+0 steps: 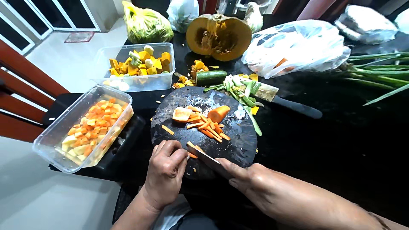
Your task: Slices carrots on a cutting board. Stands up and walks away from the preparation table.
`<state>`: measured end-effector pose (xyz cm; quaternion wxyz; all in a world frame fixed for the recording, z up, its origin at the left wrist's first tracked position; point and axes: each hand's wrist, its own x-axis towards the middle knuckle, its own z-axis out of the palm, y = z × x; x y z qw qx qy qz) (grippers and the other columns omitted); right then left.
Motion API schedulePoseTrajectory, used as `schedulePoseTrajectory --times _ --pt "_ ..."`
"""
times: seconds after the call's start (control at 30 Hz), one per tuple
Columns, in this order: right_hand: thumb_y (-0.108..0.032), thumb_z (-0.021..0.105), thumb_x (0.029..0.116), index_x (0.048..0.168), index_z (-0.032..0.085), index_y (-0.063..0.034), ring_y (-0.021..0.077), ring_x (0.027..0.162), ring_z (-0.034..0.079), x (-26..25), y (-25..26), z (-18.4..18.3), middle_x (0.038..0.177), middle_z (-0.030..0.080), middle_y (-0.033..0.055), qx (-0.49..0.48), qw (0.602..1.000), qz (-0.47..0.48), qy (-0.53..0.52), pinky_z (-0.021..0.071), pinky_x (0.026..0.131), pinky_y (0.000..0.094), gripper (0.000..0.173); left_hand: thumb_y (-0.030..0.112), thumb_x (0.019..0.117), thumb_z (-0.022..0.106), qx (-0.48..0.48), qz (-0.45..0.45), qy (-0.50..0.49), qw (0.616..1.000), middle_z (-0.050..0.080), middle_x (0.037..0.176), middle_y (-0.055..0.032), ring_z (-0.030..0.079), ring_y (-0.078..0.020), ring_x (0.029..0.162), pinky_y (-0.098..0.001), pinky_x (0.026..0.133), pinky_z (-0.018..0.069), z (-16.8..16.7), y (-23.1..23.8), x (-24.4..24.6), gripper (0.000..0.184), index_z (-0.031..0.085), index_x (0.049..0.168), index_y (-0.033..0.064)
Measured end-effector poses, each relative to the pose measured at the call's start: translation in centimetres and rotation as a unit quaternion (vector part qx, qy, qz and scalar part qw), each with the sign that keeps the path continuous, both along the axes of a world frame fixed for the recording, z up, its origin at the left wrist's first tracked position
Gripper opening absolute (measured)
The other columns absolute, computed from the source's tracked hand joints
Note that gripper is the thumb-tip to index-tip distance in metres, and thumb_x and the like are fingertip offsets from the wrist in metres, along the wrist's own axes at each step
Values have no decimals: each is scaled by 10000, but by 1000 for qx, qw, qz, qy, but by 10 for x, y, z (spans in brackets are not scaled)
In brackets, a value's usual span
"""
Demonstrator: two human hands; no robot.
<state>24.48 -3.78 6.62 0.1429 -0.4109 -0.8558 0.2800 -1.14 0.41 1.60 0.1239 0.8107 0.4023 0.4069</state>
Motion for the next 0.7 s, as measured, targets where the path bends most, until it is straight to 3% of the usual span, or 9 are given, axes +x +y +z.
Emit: schedulePoseTrajectory --times 0.13,0.23,0.3,0.4,0.5,0.6,0.7 --pt "-193 443 1014 1446 529 34 168 450 530 13 9 -4 546 510 3 82 994 -59 -47 462 424 345 496 159 957 646 7 1 24 1000 704 933 -84 680 -208 910 -367 811 545 6 13 24 153 766 941 65" --pt "-186 444 997 1419 550 57 166 447 535 16 14 0 549 528 10 134 988 -67 -29 465 420 341 498 168 969 640 48 37 14 998 732 1004 -111 700 -236 949 -416 839 566 22 30 21 202 778 1050 47" --pt "-177 453 1001 1404 562 43 157 449 529 14 12 1 556 523 8 119 992 -33 13 461 413 336 472 204 944 663 60 67 51 995 716 1085 -156 675 -316 1000 -488 849 547 35 48 13 255 756 1106 31" --pt "-163 495 994 1398 570 22 206 466 565 0 9 1 564 537 33 64 997 28 20 481 424 383 450 219 868 785 -60 36 174 982 644 1247 -180 605 -395 1131 -580 901 503 56 74 12 437 701 1270 70" --pt "-163 494 1017 1435 531 13 245 510 589 -8 16 6 576 536 53 -3 998 58 -29 490 471 413 455 197 912 776 -171 14 265 949 646 1271 -170 601 -374 1191 -563 980 495 68 91 23 405 687 1289 79" --pt "-157 471 1019 1432 533 4 251 524 595 -3 24 9 591 545 54 2 999 19 -49 496 479 421 448 178 920 759 -152 19 208 966 669 1135 -211 657 -374 1083 -556 934 535 62 94 18 325 688 1176 -9" --pt "-150 450 1022 1441 519 36 252 542 613 -2 27 13 611 567 61 27 998 -17 -58 518 500 418 464 219 968 691 -128 60 111 984 676 1120 -211 686 -335 991 -551 876 556 60 90 -4 349 653 1210 -30"
